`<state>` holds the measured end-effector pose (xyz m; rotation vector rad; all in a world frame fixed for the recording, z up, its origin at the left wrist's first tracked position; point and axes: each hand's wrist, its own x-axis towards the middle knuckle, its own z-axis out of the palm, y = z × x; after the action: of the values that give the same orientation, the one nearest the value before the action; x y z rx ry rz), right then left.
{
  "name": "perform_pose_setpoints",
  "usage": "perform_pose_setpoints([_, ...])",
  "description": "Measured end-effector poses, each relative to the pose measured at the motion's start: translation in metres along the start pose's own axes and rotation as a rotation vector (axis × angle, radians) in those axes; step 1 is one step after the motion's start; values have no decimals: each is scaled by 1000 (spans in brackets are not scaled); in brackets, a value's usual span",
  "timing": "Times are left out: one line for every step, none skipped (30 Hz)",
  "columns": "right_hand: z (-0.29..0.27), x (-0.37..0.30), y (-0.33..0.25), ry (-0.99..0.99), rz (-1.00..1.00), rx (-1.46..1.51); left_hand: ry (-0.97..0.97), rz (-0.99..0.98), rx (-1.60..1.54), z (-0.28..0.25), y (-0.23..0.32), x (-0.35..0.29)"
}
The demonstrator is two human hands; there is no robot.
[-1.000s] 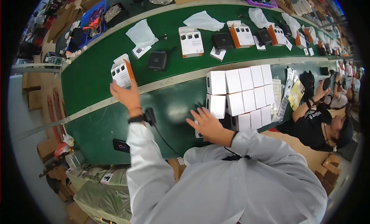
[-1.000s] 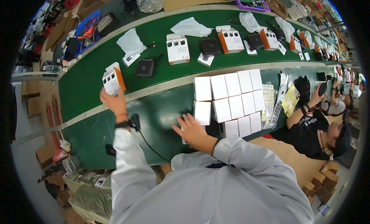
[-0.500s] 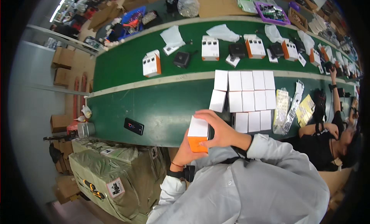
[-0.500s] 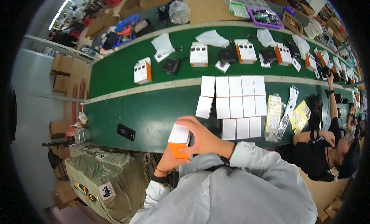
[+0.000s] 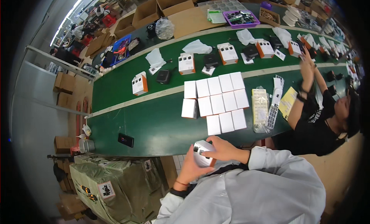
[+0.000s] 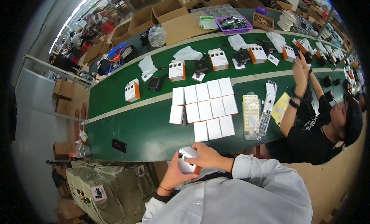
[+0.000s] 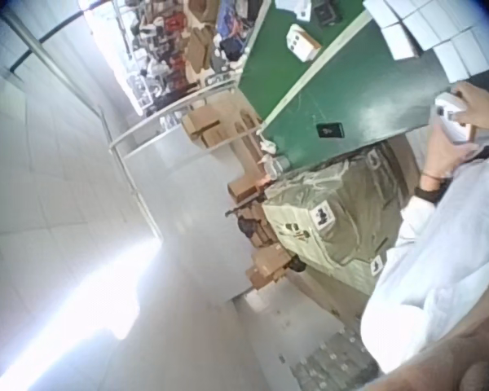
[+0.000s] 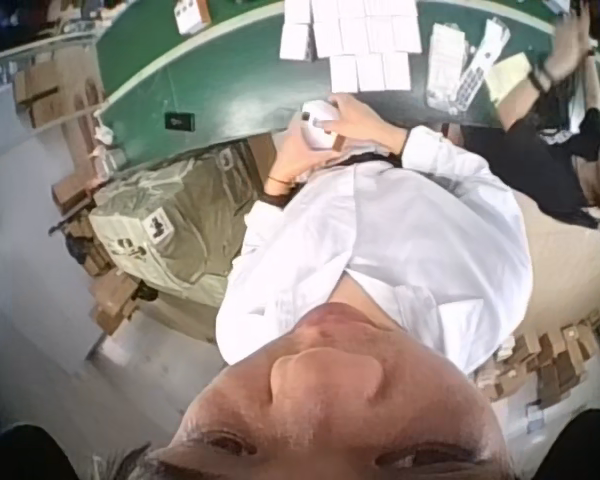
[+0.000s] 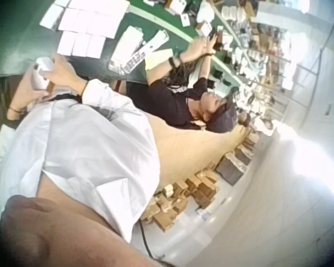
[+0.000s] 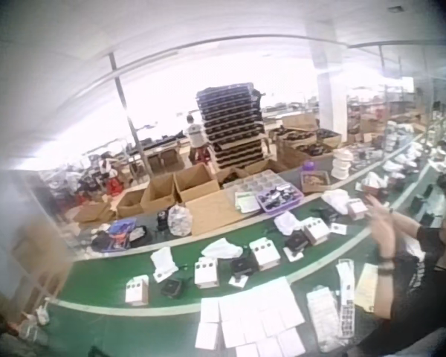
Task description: Packing electronic components into boxes on an assembly line.
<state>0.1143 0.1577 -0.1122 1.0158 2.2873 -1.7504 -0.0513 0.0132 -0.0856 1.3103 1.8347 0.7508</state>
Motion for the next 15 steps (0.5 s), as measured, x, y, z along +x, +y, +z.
perform_pose_setpoints([9,-4,2,46,-1,6,94,-19,250,17,17,1])
perform_pose_setpoints([13,-7,6,113,8,7,76,11,241,25,9,10])
perform_pose_setpoints([14,-13,8,64,-44,-5,65,-103,-89,30,-7,16])
perform_pose_setpoints([2,-24,0,90,-24,-3,34,-221,-421,32,-19,21])
perform_pose_setpoints([-17,-41,-18,23,-103,-64,-28,-140,-578,25,-24,17])
perform_pose_setpoints([-31,-51,-27,-37,-182,-123,-100,-138,-616,19,-26,15])
perform_pose_setpoints([-38,-53,-25,-5,-158,-117,-180,-103,-640,11,-11,14])
perform_pose_setpoints([-42,-54,-22,3,-456,-177,-258,-70,-665,6,2,12])
perform_pose_setpoints([-46,-55,-22,5,-762,-247,-284,-56,-665,6,4,13])
perform_pose_setpoints([-48,-58,-23,26,-747,-254,-380,-36,-736,8,3,13])
perform_pose_setpoints([-51,-61,-25,-28,-816,-271,-477,-18,-805,11,2,11])
perform_pose_setpoints([-53,-62,-28,-90,-888,-289,-492,-8,-803,16,-3,9])
perform_pose_setpoints([-53,-62,-28,-75,-877,-294,-529,-12,-849,23,-10,6])
perform_pose_setpoints([-53,-61,-28,-75,-894,-302,-565,-17,-895,29,-17,6])
perform_pose_setpoints([-53,-59,-26,-75,-910,-310,-614,-35,-904,31,-21,9])
